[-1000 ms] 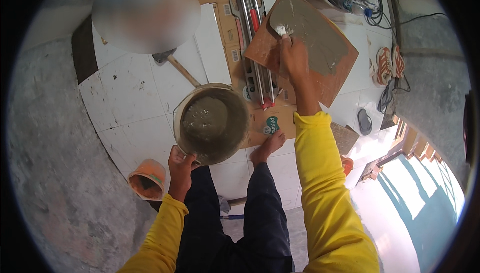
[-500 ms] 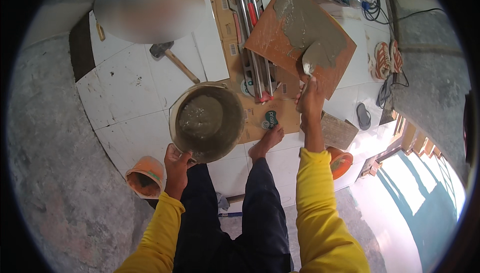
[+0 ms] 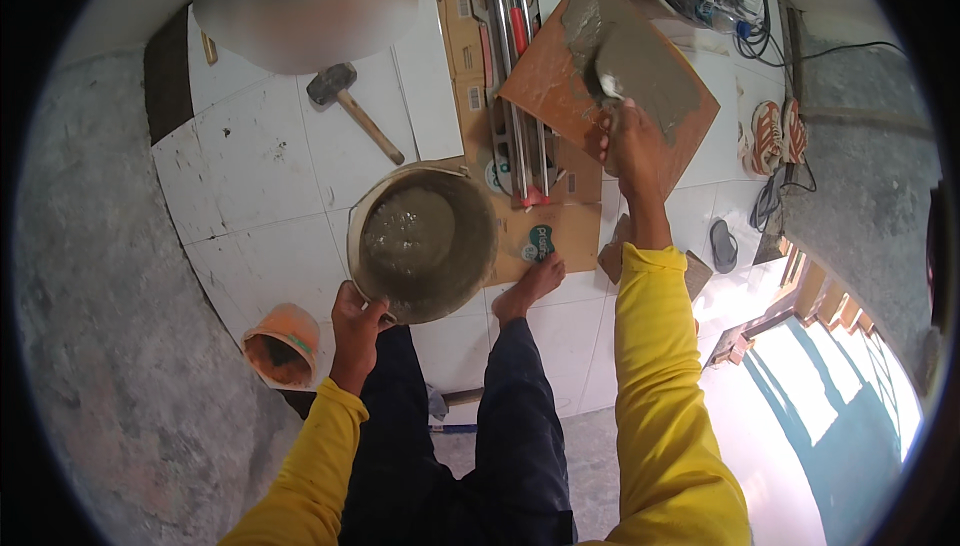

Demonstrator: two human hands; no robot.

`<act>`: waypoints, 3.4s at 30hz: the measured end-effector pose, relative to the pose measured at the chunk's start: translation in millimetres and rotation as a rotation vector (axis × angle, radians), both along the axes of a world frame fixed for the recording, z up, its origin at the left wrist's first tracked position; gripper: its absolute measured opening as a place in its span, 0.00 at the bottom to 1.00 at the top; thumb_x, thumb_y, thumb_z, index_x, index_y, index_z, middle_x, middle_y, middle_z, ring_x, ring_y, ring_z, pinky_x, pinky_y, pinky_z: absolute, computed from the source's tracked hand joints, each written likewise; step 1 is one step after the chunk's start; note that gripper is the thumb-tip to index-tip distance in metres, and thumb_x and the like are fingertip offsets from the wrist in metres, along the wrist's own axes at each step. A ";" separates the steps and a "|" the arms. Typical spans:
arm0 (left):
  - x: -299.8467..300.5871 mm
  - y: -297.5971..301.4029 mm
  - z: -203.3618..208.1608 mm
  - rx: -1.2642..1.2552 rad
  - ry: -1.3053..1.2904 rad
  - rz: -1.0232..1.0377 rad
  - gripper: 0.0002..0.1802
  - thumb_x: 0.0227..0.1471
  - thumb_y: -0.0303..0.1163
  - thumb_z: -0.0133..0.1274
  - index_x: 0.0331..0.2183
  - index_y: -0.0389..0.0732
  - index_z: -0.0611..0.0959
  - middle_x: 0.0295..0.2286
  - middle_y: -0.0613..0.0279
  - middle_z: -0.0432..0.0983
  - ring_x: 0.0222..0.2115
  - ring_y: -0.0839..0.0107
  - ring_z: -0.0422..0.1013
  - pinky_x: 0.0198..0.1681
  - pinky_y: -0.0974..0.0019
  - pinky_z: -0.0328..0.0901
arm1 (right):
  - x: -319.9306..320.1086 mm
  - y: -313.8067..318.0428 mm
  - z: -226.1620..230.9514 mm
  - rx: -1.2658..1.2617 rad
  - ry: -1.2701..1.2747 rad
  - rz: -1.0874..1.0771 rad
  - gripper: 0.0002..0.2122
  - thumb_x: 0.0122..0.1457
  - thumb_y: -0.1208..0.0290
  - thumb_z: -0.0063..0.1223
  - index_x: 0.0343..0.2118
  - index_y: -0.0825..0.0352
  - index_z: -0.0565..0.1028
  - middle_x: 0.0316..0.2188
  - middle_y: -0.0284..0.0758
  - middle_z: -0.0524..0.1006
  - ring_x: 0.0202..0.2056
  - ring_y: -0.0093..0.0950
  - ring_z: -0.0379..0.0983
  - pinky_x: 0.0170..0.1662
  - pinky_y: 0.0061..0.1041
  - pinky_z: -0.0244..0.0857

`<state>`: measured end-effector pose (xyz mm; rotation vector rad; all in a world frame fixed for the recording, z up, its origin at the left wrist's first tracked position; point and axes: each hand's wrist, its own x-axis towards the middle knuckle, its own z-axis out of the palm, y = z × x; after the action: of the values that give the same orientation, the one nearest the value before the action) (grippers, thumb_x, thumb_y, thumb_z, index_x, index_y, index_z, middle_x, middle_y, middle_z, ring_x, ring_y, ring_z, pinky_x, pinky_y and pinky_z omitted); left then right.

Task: The person scoops adhesive from a bucket and spreads it onto a tile using a trowel. They then place the tile onto the floor and tap it into position with a rubber mallet.

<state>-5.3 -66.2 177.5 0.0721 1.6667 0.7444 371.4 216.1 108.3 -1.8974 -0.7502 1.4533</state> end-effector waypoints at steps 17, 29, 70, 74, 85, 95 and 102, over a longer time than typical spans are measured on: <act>-9.9 -5.3 -0.4 0.008 0.003 0.031 0.13 0.58 0.20 0.57 0.44 0.39 0.74 0.42 0.61 0.77 0.39 0.70 0.80 0.39 0.61 0.82 | -48.5 -83.5 -9.6 0.047 -0.468 0.489 0.20 0.75 0.57 0.42 0.53 0.70 0.78 0.24 0.44 0.79 0.30 0.46 0.79 0.41 0.45 0.71; -16.4 -13.3 -6.4 -0.003 0.009 0.008 0.13 0.58 0.20 0.58 0.44 0.39 0.74 0.42 0.61 0.78 0.38 0.72 0.80 0.39 0.62 0.82 | -3.4 -48.0 -17.3 0.117 -0.397 0.273 0.25 0.76 0.50 0.42 0.47 0.71 0.79 0.22 0.40 0.79 0.20 0.31 0.77 0.28 0.36 0.71; 53.9 36.0 -54.0 0.154 -0.072 -0.120 0.14 0.59 0.19 0.56 0.47 0.37 0.75 0.42 0.59 0.81 0.39 0.75 0.80 0.40 0.69 0.78 | -18.1 -212.7 75.5 0.096 -0.765 0.803 0.13 0.69 0.61 0.54 0.49 0.65 0.78 0.41 0.45 0.82 0.43 0.48 0.81 0.45 0.44 0.74; 67.0 22.0 -67.5 0.284 0.121 -0.331 0.12 0.58 0.20 0.58 0.43 0.37 0.76 0.41 0.61 0.81 0.37 0.79 0.78 0.37 0.72 0.75 | -40.3 -199.9 45.8 0.116 -0.938 1.075 0.07 0.61 0.68 0.58 0.40 0.63 0.78 0.35 0.39 0.81 0.39 0.40 0.83 0.43 0.41 0.75; 114.2 17.8 -36.6 0.362 0.131 -0.419 0.12 0.56 0.18 0.60 0.39 0.33 0.73 0.67 0.37 0.64 0.55 0.67 0.75 0.57 0.68 0.72 | -28.4 -187.6 44.8 -0.028 -0.793 1.360 0.10 0.61 0.65 0.57 0.35 0.65 0.85 0.34 0.43 0.85 0.38 0.41 0.85 0.44 0.41 0.76; 134.3 16.5 -27.5 0.338 -0.010 -0.321 0.12 0.59 0.15 0.58 0.43 0.34 0.76 0.43 0.62 0.76 0.43 0.77 0.74 0.41 0.71 0.72 | 36.3 -198.0 6.3 0.085 -0.274 1.088 0.21 0.64 0.48 0.60 0.44 0.63 0.86 0.31 0.48 0.84 0.36 0.51 0.81 0.42 0.45 0.73; 143.8 50.4 -20.1 0.086 -0.173 -0.202 0.28 0.56 0.19 0.59 0.58 0.34 0.72 0.48 0.59 0.76 0.50 0.72 0.75 0.40 0.68 0.76 | 83.9 -177.6 35.3 0.003 -0.121 0.846 0.20 0.63 0.53 0.63 0.45 0.66 0.85 0.32 0.47 0.85 0.36 0.45 0.82 0.43 0.36 0.74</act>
<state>138.4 -15.8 157.4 0.2273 1.4382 0.6499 455.3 38.5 143.6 -1.7427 -1.7530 1.7955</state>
